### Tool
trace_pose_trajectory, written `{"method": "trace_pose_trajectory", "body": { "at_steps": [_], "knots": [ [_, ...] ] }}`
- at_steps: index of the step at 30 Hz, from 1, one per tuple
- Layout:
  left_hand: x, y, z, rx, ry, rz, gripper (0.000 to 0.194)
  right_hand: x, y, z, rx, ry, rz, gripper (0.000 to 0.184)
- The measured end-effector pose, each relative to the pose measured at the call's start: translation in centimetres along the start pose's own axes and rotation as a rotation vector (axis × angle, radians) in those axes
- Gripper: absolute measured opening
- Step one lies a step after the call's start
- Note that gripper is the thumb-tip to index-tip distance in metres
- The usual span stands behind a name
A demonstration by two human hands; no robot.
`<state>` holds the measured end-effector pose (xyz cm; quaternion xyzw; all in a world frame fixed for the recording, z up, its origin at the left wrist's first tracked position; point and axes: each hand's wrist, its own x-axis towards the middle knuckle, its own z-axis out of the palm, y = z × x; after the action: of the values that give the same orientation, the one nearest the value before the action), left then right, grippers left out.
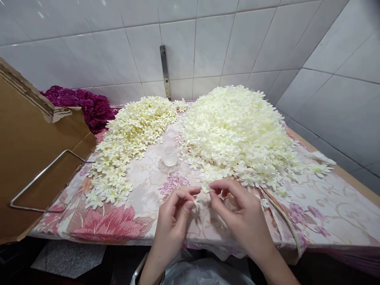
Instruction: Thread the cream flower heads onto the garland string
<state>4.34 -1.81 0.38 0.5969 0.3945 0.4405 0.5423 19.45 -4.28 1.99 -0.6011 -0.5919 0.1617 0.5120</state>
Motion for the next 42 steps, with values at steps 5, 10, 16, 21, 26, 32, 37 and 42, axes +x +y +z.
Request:
{"method": "trace_pose_trajectory", "body": {
  "at_steps": [5, 10, 16, 21, 26, 32, 37, 42],
  "knots": [
    [-0.4, 0.4, 0.1, -0.100, -0.011, -0.061, 0.014, -0.1, -0.7, 0.8, 0.018, -0.073, -0.049, 0.013],
    [-0.5, 1.0, 0.5, -0.201, 0.085, -0.088, 0.016, -0.2, -0.5, 1.2, 0.029, -0.012, -0.040, 0.013],
    [-0.4, 0.9, 0.5, -0.221, 0.104, -0.072, 0.015, -0.2, -0.1, 0.9, 0.165, 0.031, 0.116, 0.009],
    [-0.5, 0.6, 0.4, -0.217, 0.113, -0.076, 0.017, 0.2, -0.1, -0.2, 0.170, 0.115, 0.248, 0.012],
    [-0.4, 0.8, 0.4, -0.187, 0.131, -0.097, 0.022, 0.5, 0.0, -0.9, 0.215, 0.143, 0.297, 0.029],
    [-0.3, 0.7, 0.5, -0.161, 0.121, -0.070, 0.020, 1.0, 0.4, -1.9, 0.133, 0.176, 0.274, 0.020],
    [-0.4, 1.0, 0.6, -0.150, 0.060, -0.049, 0.016, 1.0, 0.5, -1.9, 0.207, 0.062, 0.213, 0.004],
    [-0.2, 1.7, 0.7, -0.039, -0.138, 0.041, 0.009, 0.6, 0.0, -1.7, 0.239, -0.085, 0.192, 0.016]
  ]
}}
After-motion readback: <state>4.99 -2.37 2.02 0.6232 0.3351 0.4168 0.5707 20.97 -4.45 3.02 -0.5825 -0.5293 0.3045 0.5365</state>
